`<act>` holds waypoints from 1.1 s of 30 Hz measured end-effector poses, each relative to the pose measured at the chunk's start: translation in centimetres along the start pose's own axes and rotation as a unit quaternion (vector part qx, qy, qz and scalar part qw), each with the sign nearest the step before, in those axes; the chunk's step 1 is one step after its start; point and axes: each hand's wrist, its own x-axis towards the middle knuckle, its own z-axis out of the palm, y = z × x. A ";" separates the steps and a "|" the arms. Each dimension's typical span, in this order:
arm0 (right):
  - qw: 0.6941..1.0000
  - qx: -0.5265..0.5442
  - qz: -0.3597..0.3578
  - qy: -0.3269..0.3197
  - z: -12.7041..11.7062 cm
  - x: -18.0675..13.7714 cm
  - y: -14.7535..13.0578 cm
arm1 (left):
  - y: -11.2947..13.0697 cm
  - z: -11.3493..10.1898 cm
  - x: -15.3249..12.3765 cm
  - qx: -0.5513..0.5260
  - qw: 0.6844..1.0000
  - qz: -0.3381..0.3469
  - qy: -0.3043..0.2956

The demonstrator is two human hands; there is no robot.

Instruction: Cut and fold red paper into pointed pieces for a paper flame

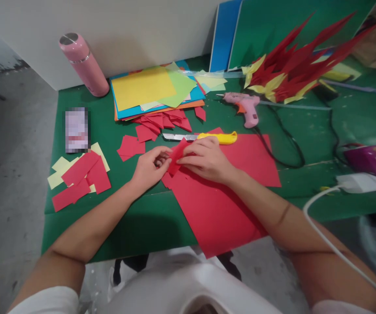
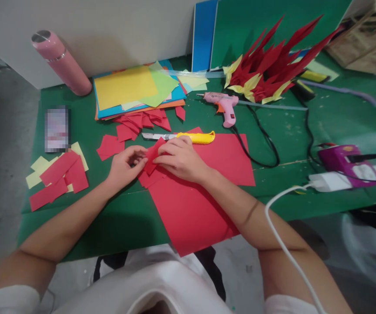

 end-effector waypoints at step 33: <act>0.958 0.211 0.179 -0.073 1.3 0.7 -2.1 | 0.7 -0.6 0.2 0.109 0.990 0.066 -0.064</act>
